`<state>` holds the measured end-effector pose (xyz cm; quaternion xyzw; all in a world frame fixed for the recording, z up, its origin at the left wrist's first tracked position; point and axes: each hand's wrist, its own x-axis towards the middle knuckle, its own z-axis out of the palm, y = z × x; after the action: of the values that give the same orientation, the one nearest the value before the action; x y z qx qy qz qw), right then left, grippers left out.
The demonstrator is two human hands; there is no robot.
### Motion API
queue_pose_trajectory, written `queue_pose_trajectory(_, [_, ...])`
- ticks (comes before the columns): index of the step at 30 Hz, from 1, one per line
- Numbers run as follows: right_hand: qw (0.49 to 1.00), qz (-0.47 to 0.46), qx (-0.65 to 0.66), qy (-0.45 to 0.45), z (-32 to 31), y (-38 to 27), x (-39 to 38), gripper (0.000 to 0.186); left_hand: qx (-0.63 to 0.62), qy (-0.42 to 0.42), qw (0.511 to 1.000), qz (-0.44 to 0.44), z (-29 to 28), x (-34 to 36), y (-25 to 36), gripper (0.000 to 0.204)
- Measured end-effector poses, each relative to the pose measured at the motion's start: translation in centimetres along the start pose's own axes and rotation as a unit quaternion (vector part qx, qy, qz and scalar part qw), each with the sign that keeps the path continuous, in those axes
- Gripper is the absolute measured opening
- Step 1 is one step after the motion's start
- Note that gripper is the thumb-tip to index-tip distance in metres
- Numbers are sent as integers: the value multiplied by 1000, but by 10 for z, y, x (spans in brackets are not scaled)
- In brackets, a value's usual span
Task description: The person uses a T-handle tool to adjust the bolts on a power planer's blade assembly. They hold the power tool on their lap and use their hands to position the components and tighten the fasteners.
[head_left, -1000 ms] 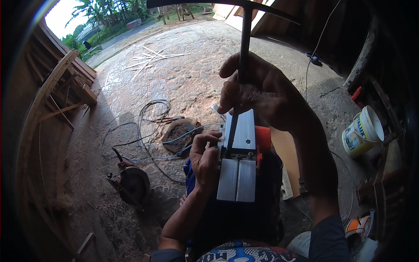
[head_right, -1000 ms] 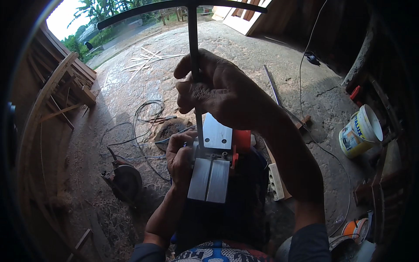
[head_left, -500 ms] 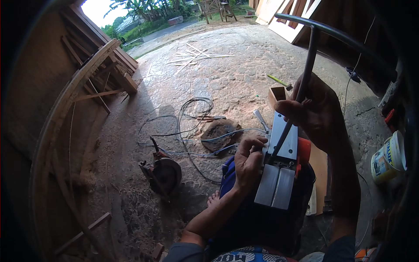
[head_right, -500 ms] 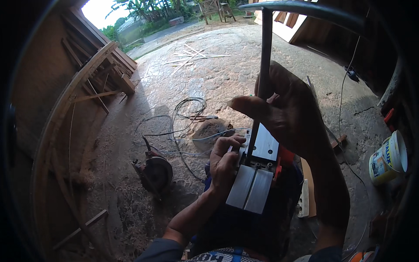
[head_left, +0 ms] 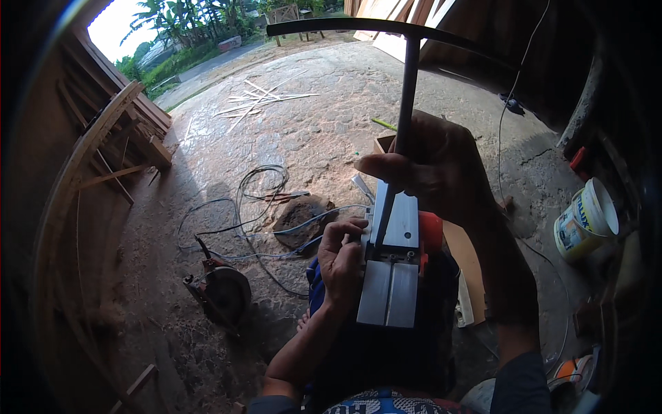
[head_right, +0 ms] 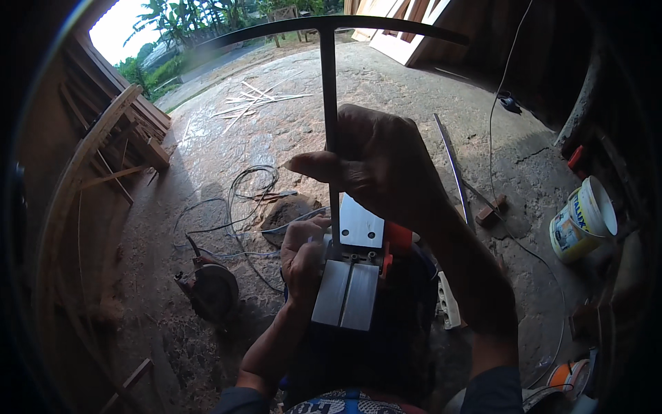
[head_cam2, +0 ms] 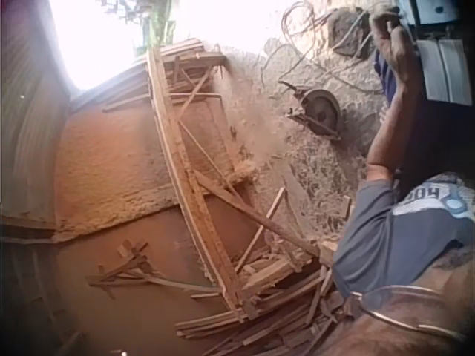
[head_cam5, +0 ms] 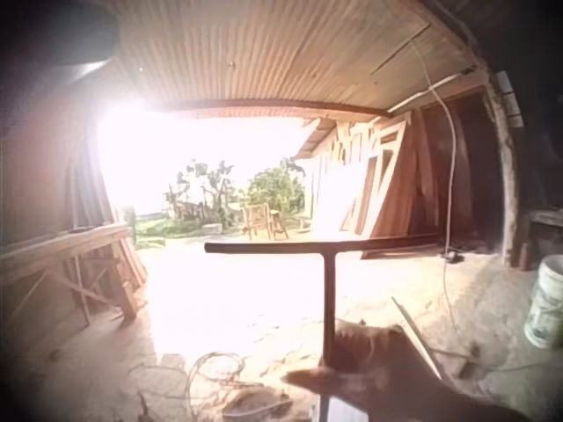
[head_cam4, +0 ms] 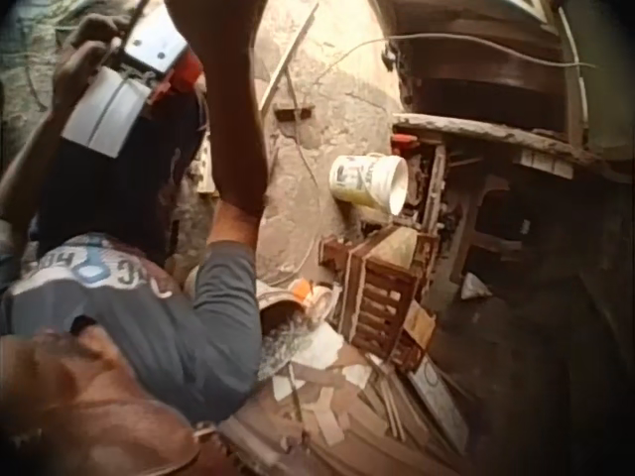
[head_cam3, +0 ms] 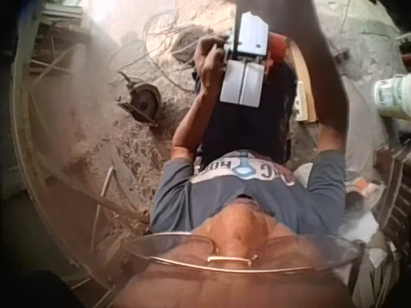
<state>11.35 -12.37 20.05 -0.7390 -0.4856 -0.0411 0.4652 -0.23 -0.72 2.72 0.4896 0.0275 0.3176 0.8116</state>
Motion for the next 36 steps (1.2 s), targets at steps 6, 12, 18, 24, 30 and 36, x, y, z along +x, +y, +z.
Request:
queue_pose_trajectory(6, [980, 36, 186, -56, 3, -4, -5, 26, 15, -4, 1000, -3, -1, 1, -3, 24])
queue_pose_trajectory(12, [981, 3, 164, -108, -9, -5, -4, 20, 6, -6, 1000, 3, -4, 1, -6, 24])
queue_pose_trajectory(18, [998, 40, -1, -58, -4, -10, -3, 17, 7, -1, 1000, 3, 0, 1, -2, 24])
queue_pose_trajectory(24, [973, -20, 225, -54, 9, 4, -9, 22, 3, -3, 1000, 6, 0, 1, -2, 24])
queue_pose_trajectory(30, [962, 49, 257, -72, -20, -14, -10, 17, 8, 5, 1000, 7, 3, 0, 2, 24])
queue_pose_trajectory(36, [972, 79, 218, -33, -53, -12, -19, 23, 14, 1, 1000, 8, 2, 1, 0, 24])
